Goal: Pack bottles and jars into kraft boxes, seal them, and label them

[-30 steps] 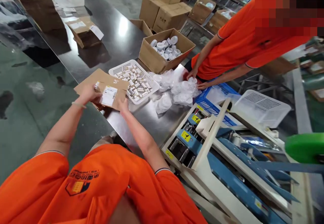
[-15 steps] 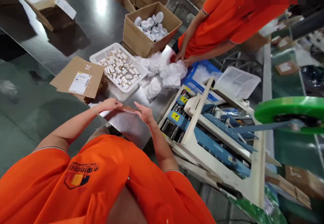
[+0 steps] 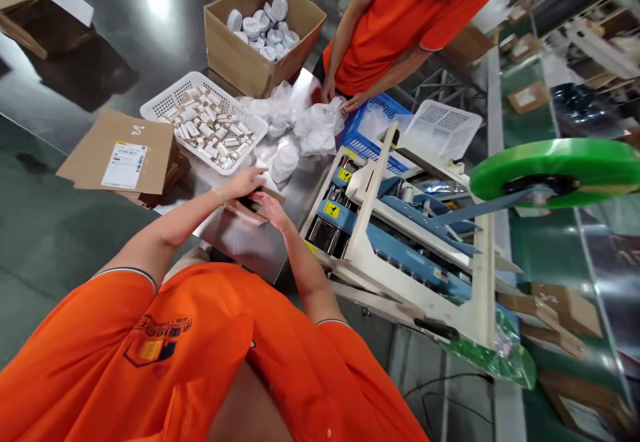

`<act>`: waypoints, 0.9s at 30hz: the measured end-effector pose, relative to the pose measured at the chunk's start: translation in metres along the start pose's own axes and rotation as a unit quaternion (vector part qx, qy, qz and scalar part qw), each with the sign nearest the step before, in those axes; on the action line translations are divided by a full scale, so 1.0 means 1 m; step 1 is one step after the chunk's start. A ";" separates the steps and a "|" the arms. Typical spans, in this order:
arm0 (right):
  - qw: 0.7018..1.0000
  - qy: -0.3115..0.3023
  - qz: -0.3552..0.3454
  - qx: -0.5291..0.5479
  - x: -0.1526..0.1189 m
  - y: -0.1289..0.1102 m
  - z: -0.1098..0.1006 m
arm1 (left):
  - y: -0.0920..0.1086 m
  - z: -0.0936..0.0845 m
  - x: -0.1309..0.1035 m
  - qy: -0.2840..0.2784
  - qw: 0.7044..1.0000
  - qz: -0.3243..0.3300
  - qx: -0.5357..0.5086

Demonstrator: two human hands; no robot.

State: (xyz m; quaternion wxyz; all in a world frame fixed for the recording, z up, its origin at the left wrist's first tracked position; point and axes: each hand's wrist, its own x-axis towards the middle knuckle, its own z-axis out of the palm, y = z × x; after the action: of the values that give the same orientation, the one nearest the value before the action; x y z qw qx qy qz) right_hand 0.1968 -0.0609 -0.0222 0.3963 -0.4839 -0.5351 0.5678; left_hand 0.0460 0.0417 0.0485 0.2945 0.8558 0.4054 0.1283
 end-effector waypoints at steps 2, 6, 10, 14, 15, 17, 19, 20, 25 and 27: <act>0.996 0.035 0.042 0.077 0.007 0.000 -0.006 | -0.010 -0.012 -0.014 0.063 0.997 -0.031 0.043; 0.990 0.087 0.046 0.097 0.006 0.007 0.001 | -0.027 -0.024 -0.059 -0.005 0.992 -0.052 0.112; 0.991 0.094 0.033 0.085 0.001 0.009 0.002 | -0.022 -0.023 -0.061 -0.067 0.988 0.039 0.132; 0.997 0.032 0.050 0.047 0.003 0.000 -0.008 | -0.024 -0.033 -0.028 -0.137 0.969 0.140 0.151; 0.997 0.009 0.056 0.044 0.003 -0.002 -0.010 | -0.027 -0.034 -0.024 -0.146 0.969 0.144 0.140; 0.997 -0.035 0.059 0.039 0.003 -0.005 -0.010 | -0.032 -0.033 -0.024 -0.146 0.975 0.124 0.115; 0.996 -0.064 0.050 0.026 0.001 -0.007 -0.008 | -0.037 -0.027 -0.031 -0.141 0.978 0.116 0.098; 0.997 -0.069 0.043 0.013 -0.001 -0.009 -0.006 | -0.038 -0.024 -0.034 -0.145 0.977 0.126 0.091; 0.985 -0.007 -0.001 -0.174 0.003 -0.033 -0.016 | -0.040 -0.012 -0.028 -0.183 0.970 0.126 0.097; 0.957 0.076 -0.023 -0.280 0.012 -0.047 -0.026 | -0.038 -0.004 -0.024 -0.158 0.978 0.081 0.107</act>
State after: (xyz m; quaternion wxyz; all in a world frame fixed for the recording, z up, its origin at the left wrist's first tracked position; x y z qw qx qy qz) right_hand 0.2164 -0.0385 0.0237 0.2968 -0.6051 -0.6520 0.3474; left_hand 0.0057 0.0437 0.0291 0.2496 0.9220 0.2944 -0.0292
